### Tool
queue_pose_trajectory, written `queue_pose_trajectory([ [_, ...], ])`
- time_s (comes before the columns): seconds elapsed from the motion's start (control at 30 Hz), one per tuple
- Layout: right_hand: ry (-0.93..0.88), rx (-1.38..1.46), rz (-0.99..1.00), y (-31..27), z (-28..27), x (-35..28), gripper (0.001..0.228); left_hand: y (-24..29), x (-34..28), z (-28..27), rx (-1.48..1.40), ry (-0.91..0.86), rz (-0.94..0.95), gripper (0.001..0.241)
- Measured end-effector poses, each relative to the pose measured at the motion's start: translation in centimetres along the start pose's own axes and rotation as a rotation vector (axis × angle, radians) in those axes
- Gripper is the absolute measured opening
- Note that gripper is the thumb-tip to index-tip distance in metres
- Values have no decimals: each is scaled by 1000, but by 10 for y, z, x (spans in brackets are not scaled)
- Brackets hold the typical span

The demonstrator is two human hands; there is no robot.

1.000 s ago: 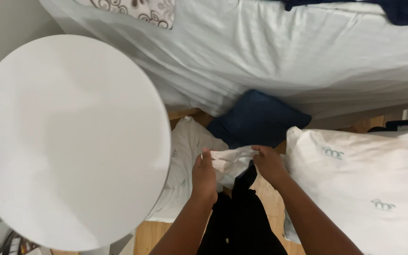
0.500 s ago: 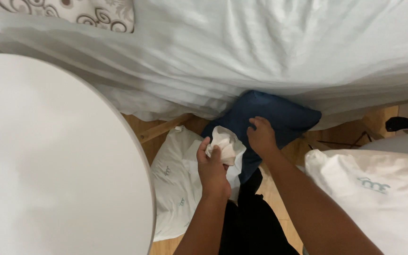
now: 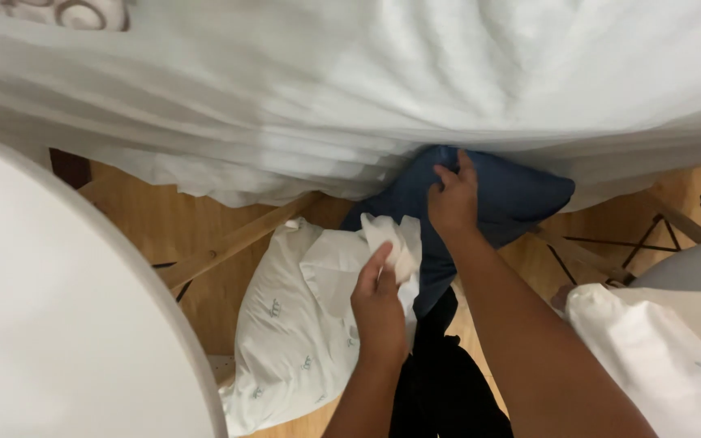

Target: The person puts a white pillowcase on a pillow with a dark blue star pattern, then places it on a chair. They then put a white pillowcase on a blue pillow and place it on a chair. Finally, they put a white pillowcase on a white pillow with a green pattern and place it on a round table.

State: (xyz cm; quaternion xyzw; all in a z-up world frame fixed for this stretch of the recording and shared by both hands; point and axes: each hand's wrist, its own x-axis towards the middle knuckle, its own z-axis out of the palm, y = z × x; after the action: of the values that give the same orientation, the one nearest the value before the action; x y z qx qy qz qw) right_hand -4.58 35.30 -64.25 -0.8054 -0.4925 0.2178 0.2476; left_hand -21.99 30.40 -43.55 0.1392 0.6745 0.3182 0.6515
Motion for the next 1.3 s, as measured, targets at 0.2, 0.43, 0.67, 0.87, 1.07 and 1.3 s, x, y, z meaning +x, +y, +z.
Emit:
queue_pose_trajectory([
  [0.2,-159,-153,37,-5,5,-13,30,-62,3,-39,31,125,-243,42],
  [0.43,-629,-85,361,-47,-4,-75,25,-107,21,-67,23,90,-247,52],
  [0.67,-834,-4,294,-88,-39,-183,18,-106,-14,-97,-5,42,-518,90],
  [0.87,-794,105,235,-159,-64,-278,11,-79,-71,-140,124,85,-687,96],
  [1.07,-872,223,461,-237,-117,-341,5,-55,-135,-195,-100,119,-766,71],
  [1.3,-889,300,231,-215,-141,-409,15,-107,-170,-261,580,-68,-521,61],
])
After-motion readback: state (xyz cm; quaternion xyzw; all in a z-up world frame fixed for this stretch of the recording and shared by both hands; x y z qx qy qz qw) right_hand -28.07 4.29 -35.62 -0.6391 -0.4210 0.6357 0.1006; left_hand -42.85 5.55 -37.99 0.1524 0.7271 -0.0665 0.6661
